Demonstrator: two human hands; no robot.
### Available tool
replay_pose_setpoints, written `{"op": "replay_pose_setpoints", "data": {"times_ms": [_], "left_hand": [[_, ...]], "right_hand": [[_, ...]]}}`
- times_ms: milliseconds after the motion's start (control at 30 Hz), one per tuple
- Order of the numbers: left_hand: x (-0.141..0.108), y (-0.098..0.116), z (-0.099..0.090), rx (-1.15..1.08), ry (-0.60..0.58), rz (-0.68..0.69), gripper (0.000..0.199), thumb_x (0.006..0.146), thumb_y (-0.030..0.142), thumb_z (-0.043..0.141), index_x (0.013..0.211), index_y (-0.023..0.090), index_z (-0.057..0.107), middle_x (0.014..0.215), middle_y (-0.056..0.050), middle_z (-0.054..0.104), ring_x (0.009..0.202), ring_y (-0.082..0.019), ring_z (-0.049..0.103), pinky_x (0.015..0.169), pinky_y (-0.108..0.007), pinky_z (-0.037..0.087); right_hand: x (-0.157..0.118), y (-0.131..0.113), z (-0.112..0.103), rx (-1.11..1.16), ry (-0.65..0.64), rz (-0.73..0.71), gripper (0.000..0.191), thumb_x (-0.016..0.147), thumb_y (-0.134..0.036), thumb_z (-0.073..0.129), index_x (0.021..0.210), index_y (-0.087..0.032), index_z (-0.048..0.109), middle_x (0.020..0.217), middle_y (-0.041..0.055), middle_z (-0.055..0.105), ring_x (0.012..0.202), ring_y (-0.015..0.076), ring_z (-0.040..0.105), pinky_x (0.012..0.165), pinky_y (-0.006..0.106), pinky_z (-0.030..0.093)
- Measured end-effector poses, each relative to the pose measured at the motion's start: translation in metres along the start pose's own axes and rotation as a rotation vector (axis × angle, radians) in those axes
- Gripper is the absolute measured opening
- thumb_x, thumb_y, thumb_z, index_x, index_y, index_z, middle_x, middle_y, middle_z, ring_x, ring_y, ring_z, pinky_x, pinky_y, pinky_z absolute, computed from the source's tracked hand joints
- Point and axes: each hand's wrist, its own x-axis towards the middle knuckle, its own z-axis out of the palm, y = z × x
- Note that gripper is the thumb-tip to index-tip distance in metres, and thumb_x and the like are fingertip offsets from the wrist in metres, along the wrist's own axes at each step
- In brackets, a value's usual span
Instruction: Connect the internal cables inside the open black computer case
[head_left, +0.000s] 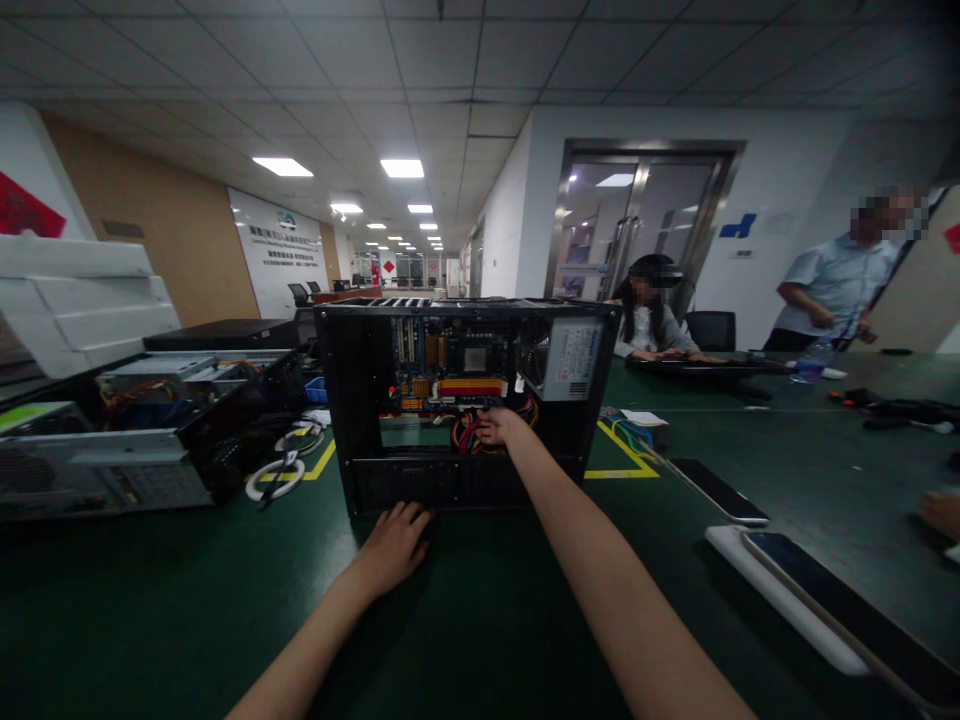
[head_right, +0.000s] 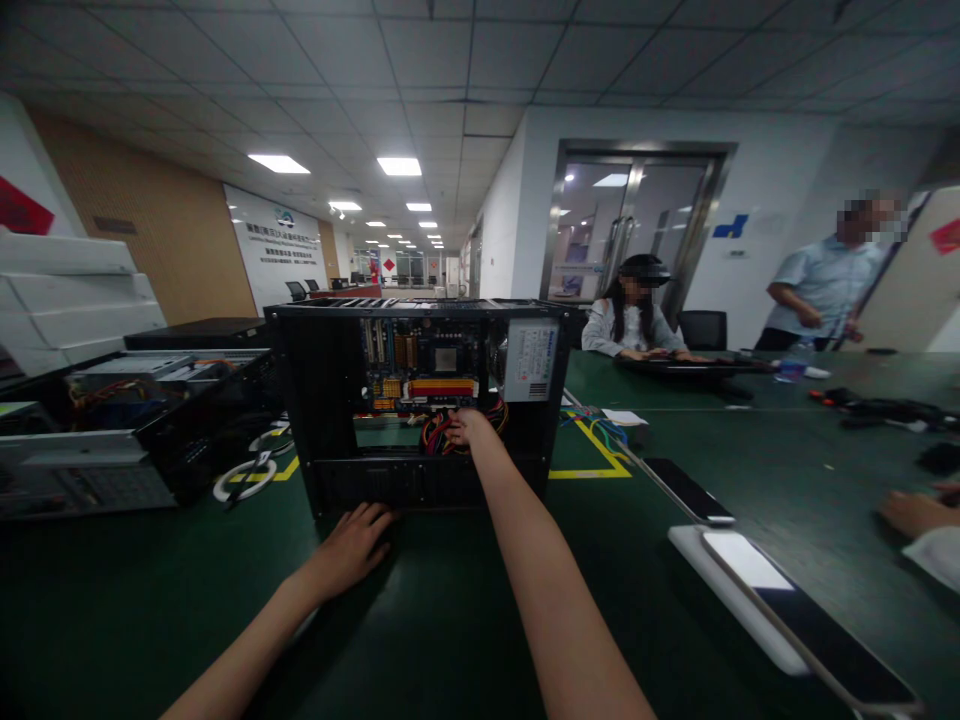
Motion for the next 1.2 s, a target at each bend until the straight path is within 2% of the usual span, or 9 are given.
{"op": "replay_pose_setpoints", "data": {"times_ms": [233, 467, 833, 1200], "left_hand": [[0.000, 0.001, 0.001, 0.020, 0.003, -0.004, 0.039, 0.076, 0.025, 0.038, 0.115, 0.026, 0.036, 0.114, -0.004, 0.041, 0.106, -0.022, 0.035, 0.087, -0.038, 0.030], [0.001, 0.000, 0.001, 0.015, -0.011, -0.010, 0.042, 0.075, 0.024, 0.039, 0.116, 0.027, 0.035, 0.114, -0.004, 0.041, 0.105, -0.022, 0.036, 0.086, -0.039, 0.031], [0.000, 0.001, -0.001, 0.007, 0.003, -0.003, 0.039, 0.075, 0.024, 0.038, 0.114, 0.027, 0.037, 0.114, -0.004, 0.041, 0.105, -0.022, 0.036, 0.086, -0.038, 0.031], [0.001, -0.001, 0.003, 0.019, 0.008, -0.006, 0.040, 0.075, 0.023, 0.039, 0.114, 0.027, 0.036, 0.114, -0.004, 0.041, 0.105, -0.022, 0.036, 0.085, -0.038, 0.031]], "right_hand": [[-0.002, -0.002, 0.001, -0.038, -0.008, -0.015, 0.005, 0.080, -0.018, 0.040, 0.076, -0.017, 0.043, 0.074, 0.0012, 0.054, 0.053, 0.0079, 0.047, 0.051, 0.020, 0.037], [0.003, -0.001, 0.000, 0.011, 0.004, -0.027, 0.005, 0.080, -0.016, 0.039, 0.077, -0.018, 0.041, 0.077, 0.0017, 0.052, 0.060, 0.0088, 0.049, 0.056, 0.022, 0.042], [0.007, 0.000, -0.003, 0.060, -0.123, -0.029, 0.009, 0.081, -0.016, 0.031, 0.079, -0.017, 0.039, 0.085, 0.0049, 0.054, 0.067, 0.0105, 0.054, 0.061, 0.027, 0.044], [0.006, 0.000, 0.000, 0.020, -0.090, -0.034, 0.012, 0.080, -0.016, 0.028, 0.078, -0.018, 0.040, 0.084, 0.0052, 0.054, 0.067, 0.0103, 0.053, 0.062, 0.027, 0.043]]}}
